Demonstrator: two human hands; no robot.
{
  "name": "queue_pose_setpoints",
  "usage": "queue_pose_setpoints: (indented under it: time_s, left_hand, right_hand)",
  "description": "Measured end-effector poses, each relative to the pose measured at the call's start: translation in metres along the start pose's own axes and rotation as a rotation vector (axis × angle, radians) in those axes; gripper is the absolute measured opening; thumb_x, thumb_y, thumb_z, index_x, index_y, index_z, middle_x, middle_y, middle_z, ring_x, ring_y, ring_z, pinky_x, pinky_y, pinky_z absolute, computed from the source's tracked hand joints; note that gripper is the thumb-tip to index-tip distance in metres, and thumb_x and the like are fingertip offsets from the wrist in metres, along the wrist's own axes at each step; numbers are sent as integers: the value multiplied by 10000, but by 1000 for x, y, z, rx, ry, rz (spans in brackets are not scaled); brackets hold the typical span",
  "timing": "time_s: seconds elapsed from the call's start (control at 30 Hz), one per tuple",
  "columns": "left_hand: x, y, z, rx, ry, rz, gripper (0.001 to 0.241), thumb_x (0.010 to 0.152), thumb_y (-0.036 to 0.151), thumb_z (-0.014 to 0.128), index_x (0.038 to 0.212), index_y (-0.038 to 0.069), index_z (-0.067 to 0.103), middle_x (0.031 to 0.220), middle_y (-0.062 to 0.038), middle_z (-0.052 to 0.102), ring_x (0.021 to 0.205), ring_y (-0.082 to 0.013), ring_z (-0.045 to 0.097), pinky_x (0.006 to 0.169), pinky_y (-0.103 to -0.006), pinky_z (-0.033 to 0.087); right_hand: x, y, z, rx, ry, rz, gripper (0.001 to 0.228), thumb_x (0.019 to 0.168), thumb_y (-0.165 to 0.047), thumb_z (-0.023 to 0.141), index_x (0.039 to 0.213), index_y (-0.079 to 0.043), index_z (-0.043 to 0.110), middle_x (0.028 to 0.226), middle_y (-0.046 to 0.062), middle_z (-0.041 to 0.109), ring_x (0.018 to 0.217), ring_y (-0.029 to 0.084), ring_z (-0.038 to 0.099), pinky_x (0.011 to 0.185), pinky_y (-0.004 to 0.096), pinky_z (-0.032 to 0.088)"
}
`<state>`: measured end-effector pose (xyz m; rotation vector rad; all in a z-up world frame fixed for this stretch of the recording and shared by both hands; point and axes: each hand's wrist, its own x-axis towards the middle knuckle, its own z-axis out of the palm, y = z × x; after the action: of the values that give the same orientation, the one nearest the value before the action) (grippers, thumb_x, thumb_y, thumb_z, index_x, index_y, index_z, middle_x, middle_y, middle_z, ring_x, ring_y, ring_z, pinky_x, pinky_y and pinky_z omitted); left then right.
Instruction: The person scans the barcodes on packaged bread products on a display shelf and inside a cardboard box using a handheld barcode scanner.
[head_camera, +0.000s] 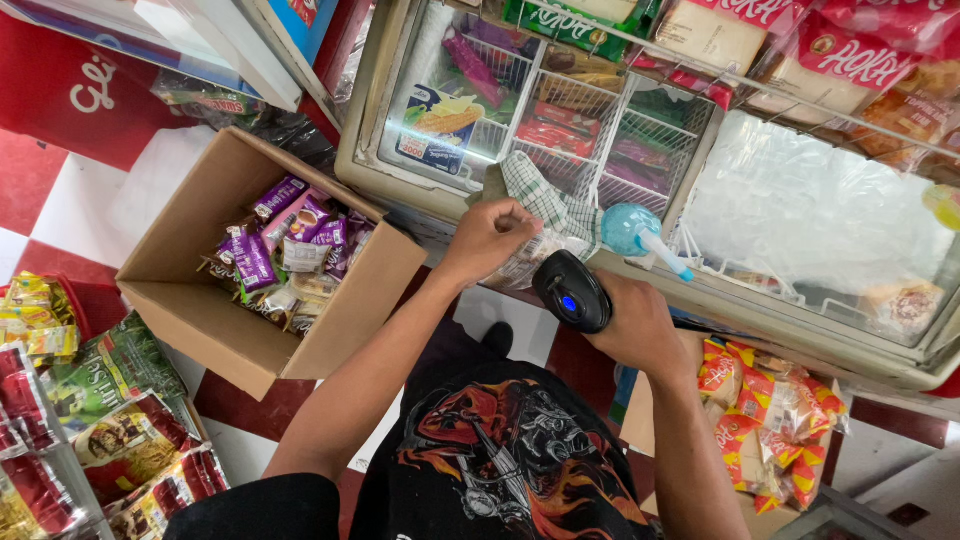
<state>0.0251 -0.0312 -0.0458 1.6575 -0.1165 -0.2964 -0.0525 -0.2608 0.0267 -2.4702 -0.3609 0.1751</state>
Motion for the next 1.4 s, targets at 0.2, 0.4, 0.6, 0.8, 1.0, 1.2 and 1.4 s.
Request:
queue_pose_setpoints:
  time_s: [0.2,0.4,0.6,0.8,1.0,1.2,1.4]
  left_hand:
    - [-2,2,5,-40,1,34,189,972,211,720,960,23,734,836,-40,736,758,-79,619,667,-269,492]
    - [-7,9,4,-419,-57,227,244,1082,262,558,1032,37,637,1053,-78,707,996,-141,649,904,-309,539]
    - [-6,49,12,-926,52,480,279,1121,256,441,903,87,400,941,-143,575,1015,-284,575,1285,-496,312]
    - [-1,83,22,-1221,-24,561,306,1125,271,433,868,113,379,897,-121,533,962,-268,549,1341,-561,209]
    - [2,99,8,-950,36,484,220,1098,286,458,1005,86,457,1189,-131,630,1173,-240,560,1201,-489,343]
    - [14,130,-40,-446,-11,254,690,968,151,672,1542,127,290,1225,-148,655,1139,-178,602,994,-339,498]
    - [52,175,-59,-471,-22,537,524,1016,139,704,1431,92,388,1168,-165,724,1004,-110,661,836,-250,527]
  right_hand:
    - [1,-2,-3,18,-3,16,350,677,-146,819,986,-57,682,844,199,709,856,430,667,730,492,509]
    - [-10,23,14,735,304,319,290,881,-129,819,1124,-18,707,877,67,713,765,173,675,727,318,554]
    - [11,39,44,1150,492,293,381,918,-47,734,1289,-51,649,1154,34,698,1019,149,680,836,316,554]
    - [25,30,54,1616,398,430,503,909,-68,698,1397,-97,580,1315,35,666,1217,203,623,1033,404,529]
    - [33,16,29,1704,401,299,622,882,-30,692,1467,-124,505,1372,50,610,1251,257,592,1051,496,494]
    - [73,3,-11,1549,570,33,650,884,27,709,1488,-107,508,1432,37,571,1321,221,557,1135,443,446]
    - [121,-7,-58,1415,737,-197,617,874,47,745,1446,-82,549,1259,61,597,1137,229,614,1018,425,498]
